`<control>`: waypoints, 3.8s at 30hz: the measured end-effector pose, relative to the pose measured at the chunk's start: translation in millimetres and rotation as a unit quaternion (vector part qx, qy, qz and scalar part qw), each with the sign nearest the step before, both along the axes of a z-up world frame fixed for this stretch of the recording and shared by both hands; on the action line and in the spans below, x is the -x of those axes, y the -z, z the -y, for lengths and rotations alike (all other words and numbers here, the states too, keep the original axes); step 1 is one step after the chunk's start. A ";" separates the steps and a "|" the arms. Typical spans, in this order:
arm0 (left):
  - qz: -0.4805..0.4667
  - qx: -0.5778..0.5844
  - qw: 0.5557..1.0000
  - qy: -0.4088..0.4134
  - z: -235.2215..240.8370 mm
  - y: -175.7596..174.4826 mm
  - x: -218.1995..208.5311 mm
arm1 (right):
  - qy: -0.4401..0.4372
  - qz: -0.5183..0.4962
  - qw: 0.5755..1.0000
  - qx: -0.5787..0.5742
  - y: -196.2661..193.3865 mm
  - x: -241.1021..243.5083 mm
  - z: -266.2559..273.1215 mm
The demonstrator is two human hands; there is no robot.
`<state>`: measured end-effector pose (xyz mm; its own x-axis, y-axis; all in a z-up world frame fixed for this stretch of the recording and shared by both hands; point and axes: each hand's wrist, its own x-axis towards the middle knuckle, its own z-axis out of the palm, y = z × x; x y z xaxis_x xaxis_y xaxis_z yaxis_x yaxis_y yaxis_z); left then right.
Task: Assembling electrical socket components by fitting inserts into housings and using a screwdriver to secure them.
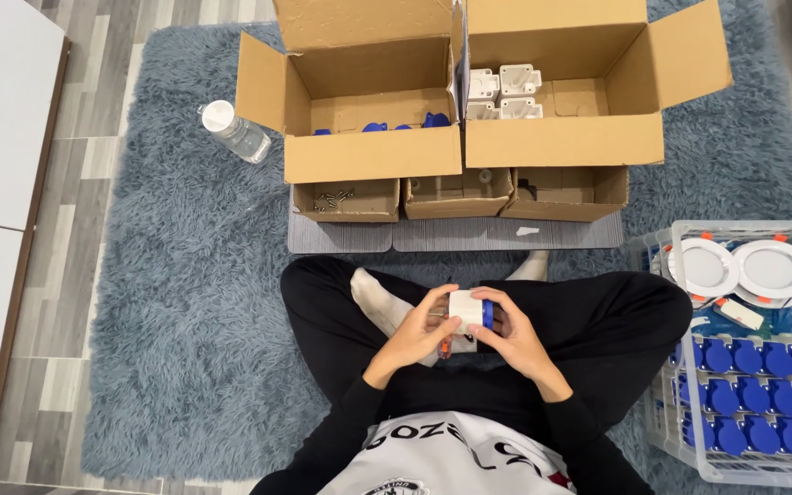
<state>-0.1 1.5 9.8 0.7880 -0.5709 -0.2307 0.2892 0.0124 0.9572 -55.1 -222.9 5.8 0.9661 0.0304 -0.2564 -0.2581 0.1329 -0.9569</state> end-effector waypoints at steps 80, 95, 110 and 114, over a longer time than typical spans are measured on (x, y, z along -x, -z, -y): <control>0.238 -0.036 0.961 0.138 77.6 -33.3 8.7 | 0.082 0.056 0.990 0.102 -25.1 62.4 114.3; 0.333 -0.307 0.879 0.150 65.3 -5.8 -21.1 | 0.274 0.060 0.758 0.589 -74.6 207.4 323.5; 0.324 -0.312 0.873 0.189 34.6 -21.0 -35.6 | 0.089 -0.377 0.792 0.472 30.8 242.8 307.9; 0.343 -0.198 0.895 0.205 25.7 -116.5 -72.9 | 0.090 -0.427 0.741 0.510 42.7 240.7 317.0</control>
<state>72.8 -24.2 126.3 0.5644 -0.8252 -0.0225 -0.4654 -0.3406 0.8169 -295.8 -539.9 -36.9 0.4026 -0.7098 -0.5780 -0.8939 -0.4407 -0.0815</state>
